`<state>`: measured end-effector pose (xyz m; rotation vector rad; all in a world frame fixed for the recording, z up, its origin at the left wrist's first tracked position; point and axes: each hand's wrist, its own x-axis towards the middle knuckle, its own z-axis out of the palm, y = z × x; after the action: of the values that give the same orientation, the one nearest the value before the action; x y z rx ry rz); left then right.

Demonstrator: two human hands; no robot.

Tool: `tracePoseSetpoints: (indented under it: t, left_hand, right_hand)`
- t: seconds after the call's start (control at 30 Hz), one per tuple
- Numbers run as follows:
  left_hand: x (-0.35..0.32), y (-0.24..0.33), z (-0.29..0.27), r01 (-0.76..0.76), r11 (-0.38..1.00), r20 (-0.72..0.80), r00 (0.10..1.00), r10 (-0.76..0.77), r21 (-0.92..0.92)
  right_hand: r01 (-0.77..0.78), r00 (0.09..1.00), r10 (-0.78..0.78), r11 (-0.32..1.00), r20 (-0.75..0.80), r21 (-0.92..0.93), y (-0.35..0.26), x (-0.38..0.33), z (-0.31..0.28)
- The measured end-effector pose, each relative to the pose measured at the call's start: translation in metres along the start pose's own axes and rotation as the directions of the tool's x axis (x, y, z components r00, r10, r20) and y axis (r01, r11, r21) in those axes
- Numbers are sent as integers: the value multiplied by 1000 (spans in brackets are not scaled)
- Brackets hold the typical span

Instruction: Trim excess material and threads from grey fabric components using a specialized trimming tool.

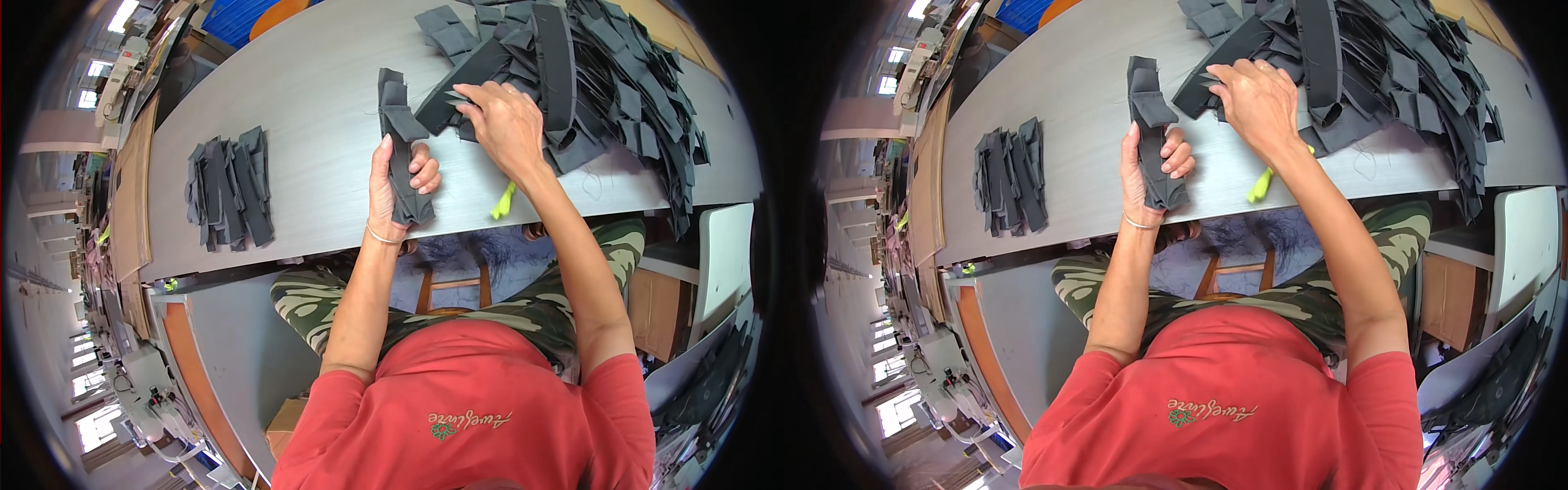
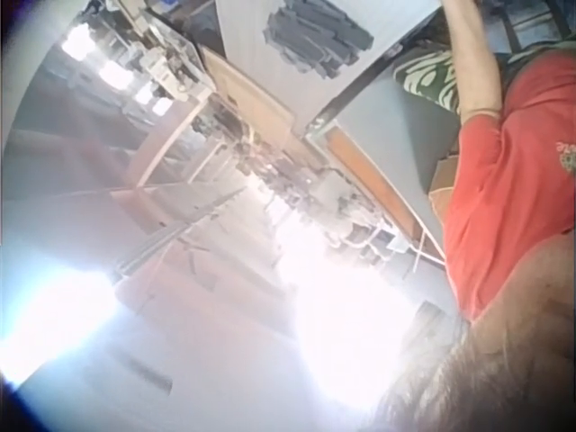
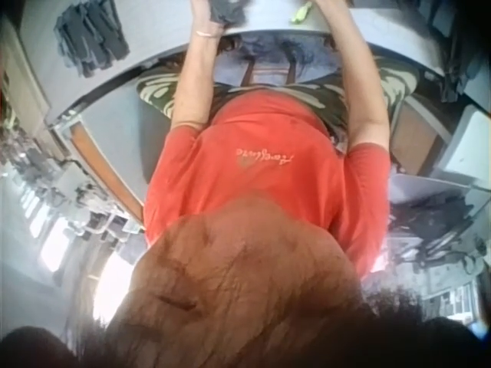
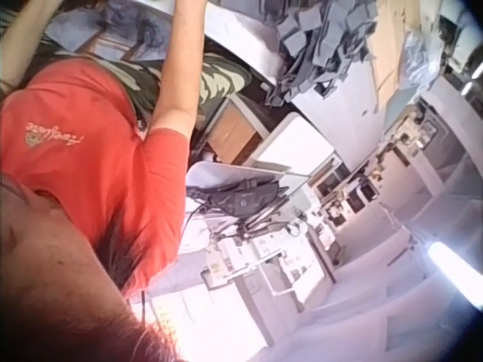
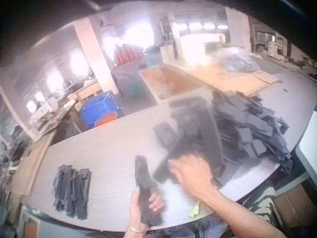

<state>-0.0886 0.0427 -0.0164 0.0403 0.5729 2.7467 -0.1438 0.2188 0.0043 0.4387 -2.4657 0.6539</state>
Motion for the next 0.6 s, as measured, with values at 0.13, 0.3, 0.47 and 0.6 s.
tracePoseSetpoints:
  t: [0.13, 0.3, 0.47, 0.6]
  left_hand:
    - [-1, -1, -2, -3, 998, 33, 999, 1, 59]
    - [-8, -1, -1, 22, 964, 13, 1000, -26, 265]
    - [-42, 3, 3, 100, 764, -166, 986, 9, 638]
    - [-60, 6, 10, 192, 926, -309, 947, -88, 326]
  right_hand:
    - [98, 995, -97, 992, 16, -83, -4, 17, 14]
    - [0, 1000, 1, 999, 24, -47, -4, 33, 21]
    - [-312, 950, 308, 921, 55, 233, -9, 19, -17]
    - [-448, 894, 331, 702, 303, 553, -28, -28, -48]
